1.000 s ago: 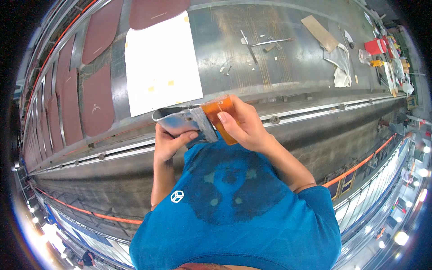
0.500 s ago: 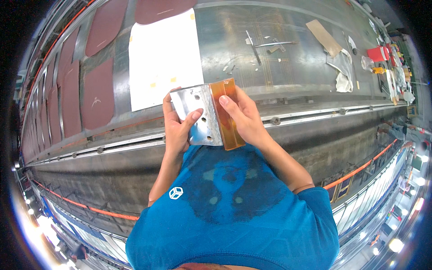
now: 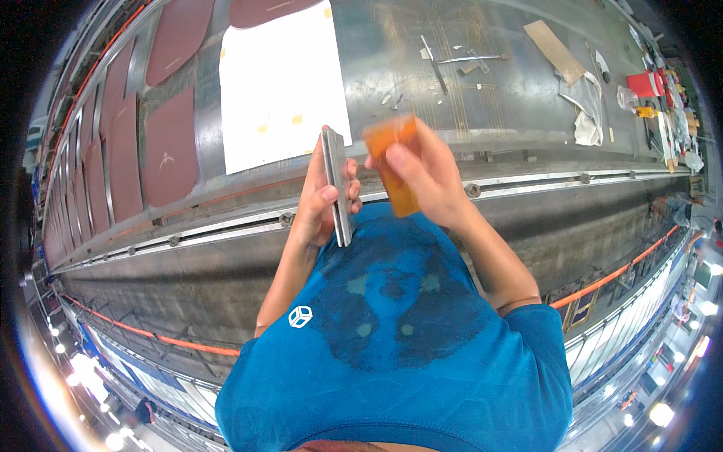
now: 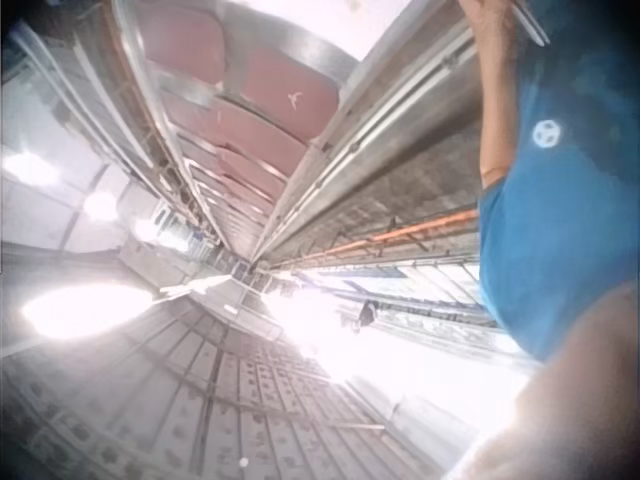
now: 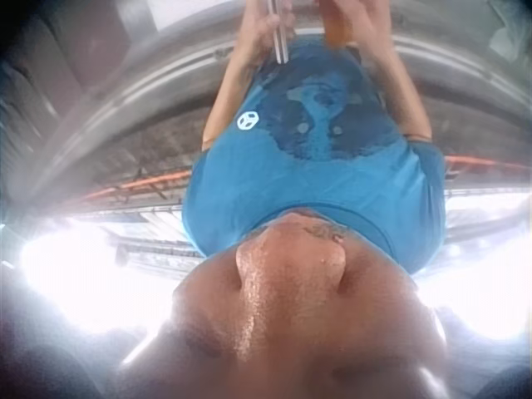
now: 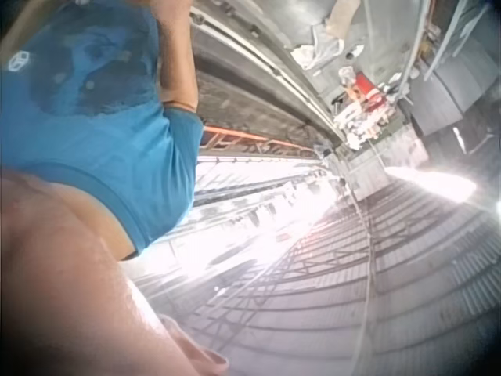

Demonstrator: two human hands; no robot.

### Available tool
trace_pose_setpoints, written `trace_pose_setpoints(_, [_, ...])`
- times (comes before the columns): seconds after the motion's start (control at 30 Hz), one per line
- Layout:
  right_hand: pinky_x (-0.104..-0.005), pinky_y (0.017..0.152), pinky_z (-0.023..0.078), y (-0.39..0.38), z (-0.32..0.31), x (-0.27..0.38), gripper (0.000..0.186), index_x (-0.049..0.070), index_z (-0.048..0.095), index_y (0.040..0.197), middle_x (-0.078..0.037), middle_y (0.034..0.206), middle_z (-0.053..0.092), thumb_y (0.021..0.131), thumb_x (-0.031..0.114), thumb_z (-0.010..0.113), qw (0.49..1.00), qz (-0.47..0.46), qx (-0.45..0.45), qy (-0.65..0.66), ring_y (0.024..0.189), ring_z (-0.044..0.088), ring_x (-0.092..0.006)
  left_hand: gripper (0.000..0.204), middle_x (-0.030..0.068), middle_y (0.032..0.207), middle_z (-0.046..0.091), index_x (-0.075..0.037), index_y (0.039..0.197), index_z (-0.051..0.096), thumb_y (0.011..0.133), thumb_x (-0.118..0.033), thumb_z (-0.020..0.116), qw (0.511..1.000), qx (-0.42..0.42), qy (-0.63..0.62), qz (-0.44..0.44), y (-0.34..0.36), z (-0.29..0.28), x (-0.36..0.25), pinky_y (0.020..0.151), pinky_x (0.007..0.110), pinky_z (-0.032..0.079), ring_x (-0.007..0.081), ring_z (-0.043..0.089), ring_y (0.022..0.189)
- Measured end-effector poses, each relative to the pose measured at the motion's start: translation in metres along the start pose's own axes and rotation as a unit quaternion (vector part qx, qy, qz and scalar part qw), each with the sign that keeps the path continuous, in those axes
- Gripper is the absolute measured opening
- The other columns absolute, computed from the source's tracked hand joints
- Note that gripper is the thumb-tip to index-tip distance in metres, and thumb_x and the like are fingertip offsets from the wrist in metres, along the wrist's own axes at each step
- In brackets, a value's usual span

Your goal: The person sits on the floor and uses a hacksaw to cut a small metal bracket. They pause to inspect the cut, then continue sawing. Later, they walk to a workbench, unwrap a plastic bag, and use a sanding block to smooth the cut edge of the metal piece.

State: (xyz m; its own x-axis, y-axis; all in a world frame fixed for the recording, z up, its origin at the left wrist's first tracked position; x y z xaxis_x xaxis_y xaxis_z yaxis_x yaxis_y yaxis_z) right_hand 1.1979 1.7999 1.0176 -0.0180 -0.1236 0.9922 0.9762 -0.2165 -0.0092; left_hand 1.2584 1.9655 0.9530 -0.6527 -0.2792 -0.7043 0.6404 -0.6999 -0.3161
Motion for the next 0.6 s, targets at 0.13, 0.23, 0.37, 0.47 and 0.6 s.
trace_pose_setpoints(0.13, [-0.0368, 0.09, 0.048, -0.001, 0.005, 0.026, 0.02, 0.006, 0.053, 0.105, -0.02, 0.119, 0.064, 0.088, 0.014, 0.06, 0.852, -0.352, 0.241, -0.304, 0.113, 0.061, -0.0354, 0.107, 0.0071, 0.108, 0.048, -0.023, 0.158, 0.002, 0.076, -0.016, 0.07, 0.999, 0.013, -0.035, -0.032, -0.001, 0.0, -0.006, 0.066, 0.029, 0.052, 0.0144, 0.056, 0.08])
trace_pose_setpoints(0.23, [-0.0467, 0.098, 0.048, -0.003, 0.008, 0.014, 0.017, 0.004, 0.052, 0.091, -0.021, 0.132, 0.057, 0.081, 0.005, 0.065, 0.846, -0.353, 0.295, -0.271, 0.126, 0.053, -0.0402, 0.106, 0.007, 0.105, 0.051, -0.022, 0.159, 0.002, 0.079, -0.017, 0.072, 0.999, 0.044, -0.001, -0.02, 0.001, -0.001, 0.001, 0.07, 0.027, 0.049, 0.014, 0.055, 0.085])
trace_pose_setpoints(0.37, [-0.0449, 0.091, 0.054, 0.004, 0.002, 0.009, 0.021, 0.003, 0.053, 0.091, -0.021, 0.127, 0.058, 0.076, 0.002, 0.069, 0.849, -0.346, 0.301, -0.263, 0.121, 0.057, -0.0386, 0.105, 0.0102, 0.105, 0.054, -0.017, 0.158, 0.0, 0.083, -0.02, 0.073, 0.997, 0.052, -0.031, -0.042, 0.001, 0.002, 0.011, 0.08, 0.027, 0.047, 0.0138, 0.053, 0.09])
trace_pose_setpoints(0.47, [-0.0433, 0.087, 0.055, 0.008, 0.0, 0.005, 0.031, 0.003, 0.055, 0.097, -0.018, 0.119, 0.061, 0.071, 0.005, 0.073, 0.836, -0.358, 0.298, -0.29, 0.114, 0.061, -0.0375, 0.104, 0.0137, 0.111, 0.054, -0.015, 0.158, 0.0, 0.083, -0.02, 0.072, 0.997, 0.051, -0.045, -0.048, 0.001, 0.0, 0.017, 0.083, 0.029, 0.047, 0.016, 0.053, 0.093])
trace_pose_setpoints(0.6, [-0.0434, 0.085, 0.054, 0.013, 0.004, 0.006, 0.033, 0.004, 0.055, 0.101, -0.016, 0.116, 0.062, 0.073, 0.005, 0.073, 0.824, -0.352, 0.323, -0.304, 0.107, 0.063, -0.0362, 0.101, 0.016, 0.117, 0.054, -0.014, 0.158, 0.0, 0.085, -0.022, 0.07, 0.991, 0.034, -0.107, -0.07, -0.004, 0.001, 0.025, 0.085, 0.032, 0.05, 0.0178, 0.056, 0.101])
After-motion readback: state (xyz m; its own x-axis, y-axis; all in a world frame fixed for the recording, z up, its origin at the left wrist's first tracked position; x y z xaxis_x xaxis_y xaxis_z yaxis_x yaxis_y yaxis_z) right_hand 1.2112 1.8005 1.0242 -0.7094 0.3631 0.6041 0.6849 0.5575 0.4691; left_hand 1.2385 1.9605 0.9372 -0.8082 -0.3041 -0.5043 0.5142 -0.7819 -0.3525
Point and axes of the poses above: each hand's wrist, its own y-axis towards the middle knuckle, its own z-axis out of the palm, x = y × z, the point moved 3 cm from there along y, towards the middle knuckle
